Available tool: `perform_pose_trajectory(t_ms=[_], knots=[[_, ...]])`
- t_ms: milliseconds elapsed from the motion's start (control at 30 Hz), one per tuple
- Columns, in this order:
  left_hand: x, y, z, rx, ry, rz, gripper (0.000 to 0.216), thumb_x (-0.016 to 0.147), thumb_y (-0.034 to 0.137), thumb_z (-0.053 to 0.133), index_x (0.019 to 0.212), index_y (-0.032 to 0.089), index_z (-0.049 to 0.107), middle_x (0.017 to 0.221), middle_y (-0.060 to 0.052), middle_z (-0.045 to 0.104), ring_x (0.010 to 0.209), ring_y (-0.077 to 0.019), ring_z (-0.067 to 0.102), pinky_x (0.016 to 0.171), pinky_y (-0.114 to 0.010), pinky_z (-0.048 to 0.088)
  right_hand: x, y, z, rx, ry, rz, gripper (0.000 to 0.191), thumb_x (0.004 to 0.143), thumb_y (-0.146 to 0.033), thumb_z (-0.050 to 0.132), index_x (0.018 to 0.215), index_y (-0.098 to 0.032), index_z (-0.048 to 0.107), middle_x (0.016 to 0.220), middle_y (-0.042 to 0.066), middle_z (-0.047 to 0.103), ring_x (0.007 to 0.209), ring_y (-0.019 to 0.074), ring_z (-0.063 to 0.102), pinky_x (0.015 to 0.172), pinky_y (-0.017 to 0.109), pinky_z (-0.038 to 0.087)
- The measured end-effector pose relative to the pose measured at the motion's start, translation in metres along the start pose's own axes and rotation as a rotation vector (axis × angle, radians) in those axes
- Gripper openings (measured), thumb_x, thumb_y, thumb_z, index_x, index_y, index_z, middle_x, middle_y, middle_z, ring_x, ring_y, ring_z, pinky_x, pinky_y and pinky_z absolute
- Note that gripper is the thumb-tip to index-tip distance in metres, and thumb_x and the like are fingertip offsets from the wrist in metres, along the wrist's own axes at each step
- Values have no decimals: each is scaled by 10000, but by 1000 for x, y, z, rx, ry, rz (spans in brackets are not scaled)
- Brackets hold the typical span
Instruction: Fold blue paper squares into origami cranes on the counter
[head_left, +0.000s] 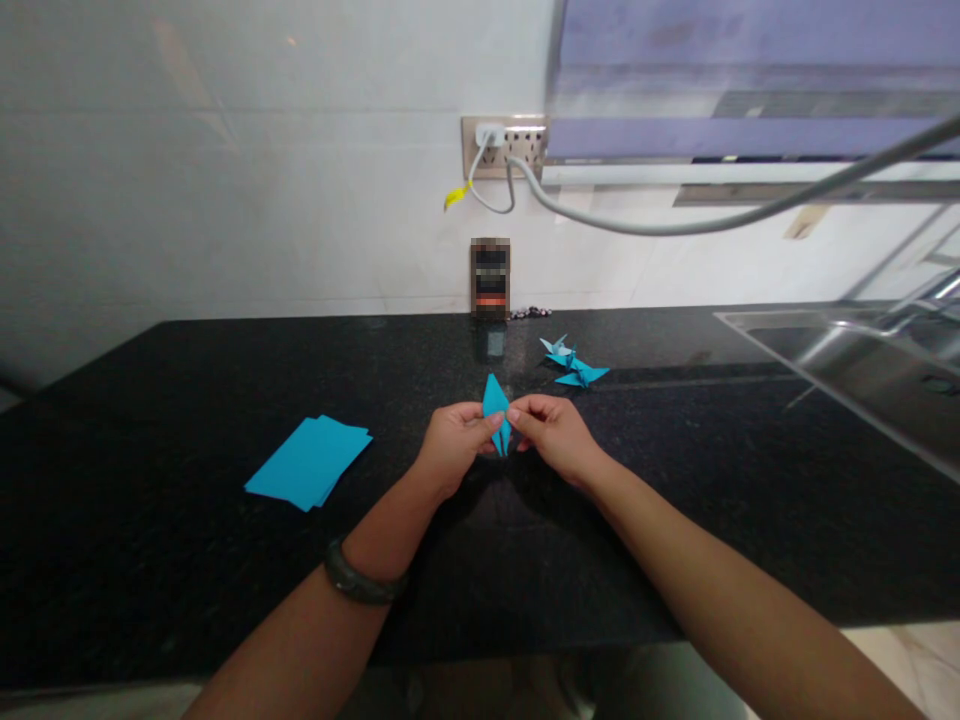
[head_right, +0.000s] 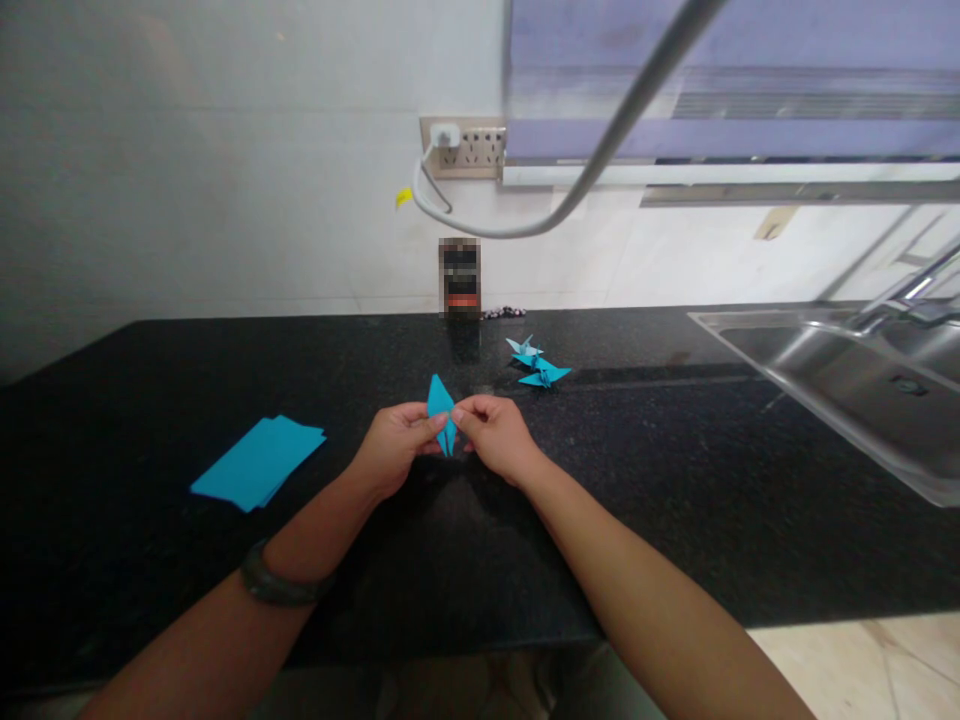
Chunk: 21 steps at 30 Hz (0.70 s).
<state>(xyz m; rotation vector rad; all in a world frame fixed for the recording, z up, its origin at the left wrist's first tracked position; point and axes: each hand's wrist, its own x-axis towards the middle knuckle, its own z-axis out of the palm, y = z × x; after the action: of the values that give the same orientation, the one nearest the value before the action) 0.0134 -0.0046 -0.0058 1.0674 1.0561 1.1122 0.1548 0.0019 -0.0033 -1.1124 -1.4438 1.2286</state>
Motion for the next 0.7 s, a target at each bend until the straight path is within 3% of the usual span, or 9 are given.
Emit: perform_pose_trajectory(t_ms=[167, 433, 700], knots=[[0, -1, -1, -33, -45, -60, 300, 607, 353, 714, 791, 122, 664, 625, -32, 651, 530, -122, 589, 501, -235, 461, -2, 0, 0, -6, -58, 17, 220, 696, -353, 593, 656, -137, 607, 549, -21, 542, 474, 73, 473, 436, 195, 408], [3, 2, -4, -310, -29, -94, 226, 624, 304, 715, 726, 113, 650, 635, -21, 637, 543, -86, 566, 531, -206, 438, -2, 0, 3, 39, 8, -30, 227, 662, -364, 622, 741, -156, 579, 582, -39, 519, 474, 71, 455, 418, 192, 402], [5, 0, -3, -388, -57, -55, 202, 620, 264, 725, 708, 99, 649, 604, -10, 606, 546, -76, 546, 537, -194, 433, -6, 1, 4, -214, -50, -119, 224, 761, -325, 506, 622, -155, 553, 483, -39, 477, 440, 79, 438, 438, 202, 355]])
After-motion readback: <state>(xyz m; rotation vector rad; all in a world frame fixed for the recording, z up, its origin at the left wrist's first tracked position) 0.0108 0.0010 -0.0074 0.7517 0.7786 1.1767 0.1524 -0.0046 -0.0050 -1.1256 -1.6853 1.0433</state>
